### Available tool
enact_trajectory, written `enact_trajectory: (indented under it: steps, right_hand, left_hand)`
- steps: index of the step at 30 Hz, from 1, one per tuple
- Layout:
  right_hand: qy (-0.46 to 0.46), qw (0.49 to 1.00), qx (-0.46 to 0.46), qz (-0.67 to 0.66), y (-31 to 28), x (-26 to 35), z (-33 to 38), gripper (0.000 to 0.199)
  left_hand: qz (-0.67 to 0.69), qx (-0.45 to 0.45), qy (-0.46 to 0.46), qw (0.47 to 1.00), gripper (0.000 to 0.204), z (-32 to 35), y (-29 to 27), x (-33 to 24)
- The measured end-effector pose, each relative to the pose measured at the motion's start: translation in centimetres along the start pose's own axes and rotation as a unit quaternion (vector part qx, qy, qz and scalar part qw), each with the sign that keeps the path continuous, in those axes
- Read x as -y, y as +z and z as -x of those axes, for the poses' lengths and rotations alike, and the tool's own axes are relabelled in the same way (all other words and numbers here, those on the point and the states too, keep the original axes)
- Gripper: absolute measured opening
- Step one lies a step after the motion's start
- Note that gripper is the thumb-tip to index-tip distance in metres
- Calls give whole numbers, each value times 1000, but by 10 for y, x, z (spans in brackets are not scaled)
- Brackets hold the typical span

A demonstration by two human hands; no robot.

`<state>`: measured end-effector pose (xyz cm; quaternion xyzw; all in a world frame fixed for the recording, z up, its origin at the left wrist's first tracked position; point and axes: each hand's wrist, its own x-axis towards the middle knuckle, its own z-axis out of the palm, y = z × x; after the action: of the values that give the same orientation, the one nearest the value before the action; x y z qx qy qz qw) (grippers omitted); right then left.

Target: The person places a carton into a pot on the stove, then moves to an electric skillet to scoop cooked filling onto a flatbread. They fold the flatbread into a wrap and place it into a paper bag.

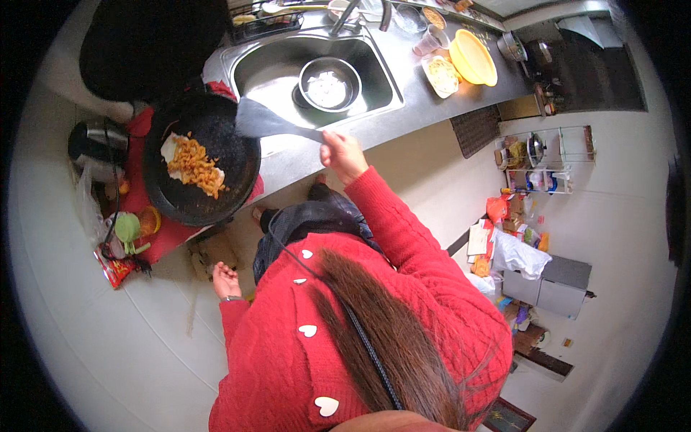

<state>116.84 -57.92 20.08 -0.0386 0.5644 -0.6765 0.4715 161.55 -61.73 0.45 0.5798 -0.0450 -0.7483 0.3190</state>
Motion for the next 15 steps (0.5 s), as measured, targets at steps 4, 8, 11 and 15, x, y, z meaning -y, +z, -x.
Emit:
enact_trajectory:
  steps: [4, 8, 11, 15]
  right_hand:
    - [-3, 983, -5, -184, -70, 15, 11, 16]
    - [-31, 937, -57, -344, -150, 34, 24, 27]
    - [-82, 914, -44, -396, -223, 53, 31, 33]
    - [-149, 903, -105, -388, -332, 80, 29, 25]
  left_hand:
    - [-204, 22, 94, 974, 16, 59, 85, -2]
    - [-339, 156, 265, 889, 20, 112, 214, -7]
    - [-434, 293, 334, 784, 18, 130, 330, 5]
    - [-558, 399, 503, 527, 16, 121, 502, 110]
